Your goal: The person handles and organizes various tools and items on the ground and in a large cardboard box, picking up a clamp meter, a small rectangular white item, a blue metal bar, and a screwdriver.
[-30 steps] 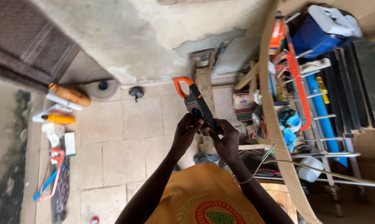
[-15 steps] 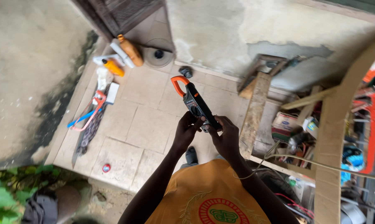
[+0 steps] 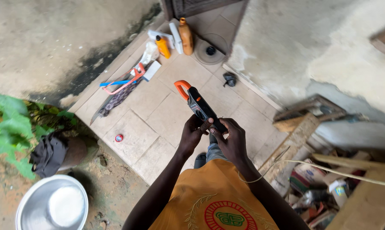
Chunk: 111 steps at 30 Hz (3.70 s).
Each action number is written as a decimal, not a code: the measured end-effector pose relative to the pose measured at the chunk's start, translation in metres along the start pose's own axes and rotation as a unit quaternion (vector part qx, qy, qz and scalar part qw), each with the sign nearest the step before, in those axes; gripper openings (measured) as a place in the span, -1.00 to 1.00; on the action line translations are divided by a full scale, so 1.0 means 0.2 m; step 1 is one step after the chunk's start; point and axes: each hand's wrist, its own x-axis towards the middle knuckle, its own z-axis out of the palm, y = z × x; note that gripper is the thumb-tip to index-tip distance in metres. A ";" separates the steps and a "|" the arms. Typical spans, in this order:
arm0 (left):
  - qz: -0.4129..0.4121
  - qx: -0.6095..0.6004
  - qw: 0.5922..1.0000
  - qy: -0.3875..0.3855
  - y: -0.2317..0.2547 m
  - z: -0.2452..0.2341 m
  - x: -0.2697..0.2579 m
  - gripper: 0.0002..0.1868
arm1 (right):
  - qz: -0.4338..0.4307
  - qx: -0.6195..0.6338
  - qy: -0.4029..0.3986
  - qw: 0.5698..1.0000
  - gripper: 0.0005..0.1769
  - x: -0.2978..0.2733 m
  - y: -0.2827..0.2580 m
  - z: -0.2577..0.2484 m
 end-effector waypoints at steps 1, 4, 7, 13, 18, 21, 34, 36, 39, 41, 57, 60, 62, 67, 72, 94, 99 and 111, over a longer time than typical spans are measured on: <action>0.003 -0.002 1.000 0.014 0.01 -0.01 0.03 -0.38 | -0.007 0.005 -0.012 1.000 -0.61 0.05 0.01 0.01; 0.016 -0.006 0.998 0.055 0.06 -0.01 0.12 -0.38 | 0.033 0.017 -0.064 0.997 -0.61 0.21 0.03 0.02; 0.009 -0.032 0.994 0.104 0.13 0.00 0.21 -0.39 | -0.032 0.022 -0.083 0.996 -0.62 0.36 0.04 0.01; 0.028 -0.090 0.985 0.144 0.24 0.08 0.46 -0.49 | -0.106 0.021 -0.129 0.986 -0.63 0.69 0.14 -0.05; 0.045 -0.087 0.980 0.171 0.25 0.11 0.62 -0.59 | -0.066 0.066 -0.199 0.975 -0.57 0.88 0.22 -0.08; 0.050 -0.081 0.978 0.188 0.23 0.09 0.67 -0.60 | -0.095 0.079 -0.226 0.966 -0.56 0.98 0.26 -0.09; 0.060 -0.114 0.955 0.266 0.21 -0.22 0.81 -0.61 | 0.073 0.164 -0.267 0.947 -0.68 1.29 0.44 0.27; 0.062 -0.136 0.958 0.244 0.24 -0.29 0.85 -0.57 | 0.153 0.157 -0.298 0.929 -0.65 1.36 0.43 0.34; 0.073 -0.103 0.965 0.228 0.28 -0.41 0.90 -0.52 | 0.192 0.237 -0.305 0.902 -0.62 1.42 0.39 0.45; 0.082 -0.108 0.968 0.212 0.32 -0.51 0.98 -0.51 | 0.232 0.275 -0.316 0.878 -0.61 1.52 0.38 0.54; 0.116 -0.182 0.956 0.196 0.45 -1.29 1.02 -0.47 | 0.348 0.364 -0.381 0.775 -0.57 1.82 0.15 1.29; 0.136 -0.178 0.945 0.237 0.45 -1.37 1.02 -0.48 | 0.333 0.348 -0.388 0.786 -0.56 1.86 0.08 1.39; 0.123 -0.181 0.940 0.262 0.46 -1.41 1.04 -0.49 | 0.330 0.340 -0.403 0.783 -0.55 1.90 0.06 1.45; 0.108 -0.208 0.922 0.309 0.45 -1.46 1.17 -0.52 | 0.347 0.300 -0.434 0.776 -0.54 2.03 0.13 1.56; 0.096 -0.218 0.914 0.329 0.43 -1.53 1.37 -0.52 | 0.370 0.311 -0.548 0.683 -0.57 2.29 0.24 1.66; -0.117 -0.150 0.893 0.408 0.20 -1.64 2.04 -0.46 | 0.417 0.170 -0.506 0.736 -0.70 2.95 0.98 2.24; -0.125 -0.153 0.886 0.419 0.01 -1.75 2.07 -0.51 | 0.434 0.120 -0.496 0.742 -0.72 2.85 1.22 2.48; -0.153 -0.077 0.885 0.432 -0.40 -2.05 2.02 -0.59 | 0.591 0.097 -0.410 0.688 -0.67 2.49 1.82 3.13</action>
